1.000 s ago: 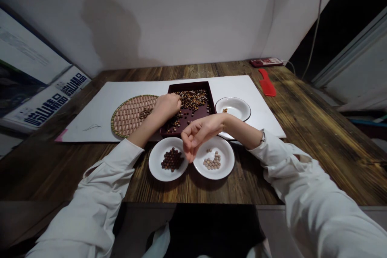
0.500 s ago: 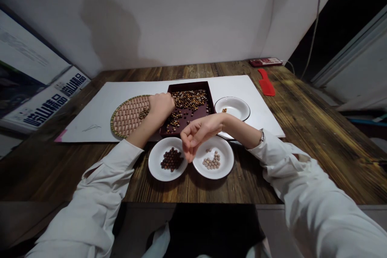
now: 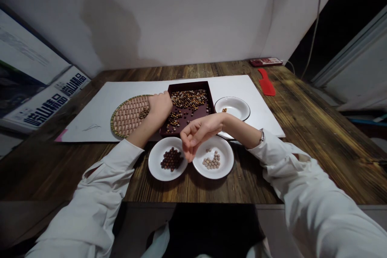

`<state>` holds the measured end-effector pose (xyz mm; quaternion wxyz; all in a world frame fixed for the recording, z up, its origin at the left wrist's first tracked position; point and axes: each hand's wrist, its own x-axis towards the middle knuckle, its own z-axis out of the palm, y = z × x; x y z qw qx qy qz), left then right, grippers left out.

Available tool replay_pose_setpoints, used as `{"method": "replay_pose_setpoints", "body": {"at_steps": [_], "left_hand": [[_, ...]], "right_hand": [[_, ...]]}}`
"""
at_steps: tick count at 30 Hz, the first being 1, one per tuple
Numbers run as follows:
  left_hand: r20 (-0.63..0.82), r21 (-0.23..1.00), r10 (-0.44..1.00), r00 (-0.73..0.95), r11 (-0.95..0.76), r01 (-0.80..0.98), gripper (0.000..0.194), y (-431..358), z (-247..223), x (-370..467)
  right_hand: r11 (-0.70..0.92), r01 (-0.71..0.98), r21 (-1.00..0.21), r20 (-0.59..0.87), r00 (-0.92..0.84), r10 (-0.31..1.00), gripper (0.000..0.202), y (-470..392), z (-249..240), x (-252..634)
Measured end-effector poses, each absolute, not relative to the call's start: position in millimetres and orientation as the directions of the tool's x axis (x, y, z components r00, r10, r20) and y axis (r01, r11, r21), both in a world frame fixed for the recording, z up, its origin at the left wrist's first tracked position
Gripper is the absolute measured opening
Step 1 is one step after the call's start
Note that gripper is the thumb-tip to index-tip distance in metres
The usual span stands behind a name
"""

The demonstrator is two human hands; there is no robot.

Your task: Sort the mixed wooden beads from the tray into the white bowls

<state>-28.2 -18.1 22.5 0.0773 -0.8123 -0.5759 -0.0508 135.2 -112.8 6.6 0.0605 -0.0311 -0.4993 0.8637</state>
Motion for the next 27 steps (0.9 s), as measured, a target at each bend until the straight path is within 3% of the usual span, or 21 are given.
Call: {"method": "replay_pose_setpoints", "body": {"at_steps": [12,27], "left_hand": [[0.075,-0.110,0.921,0.382,-0.373,0.921,0.041,-20.2,21.4,-29.1],[0.056,-0.125,0.898,0.436,-0.427,0.896,0.041,-10.3,13.3,-30.3]], "right_hand": [[-0.509,-0.072,-0.858,-0.006,-0.989,0.150,0.011,-113.8,5.8,134.7],[-0.508,-0.071,-0.858,-0.004,-0.989,0.145,0.011,-113.3,6.4,135.0]]}}
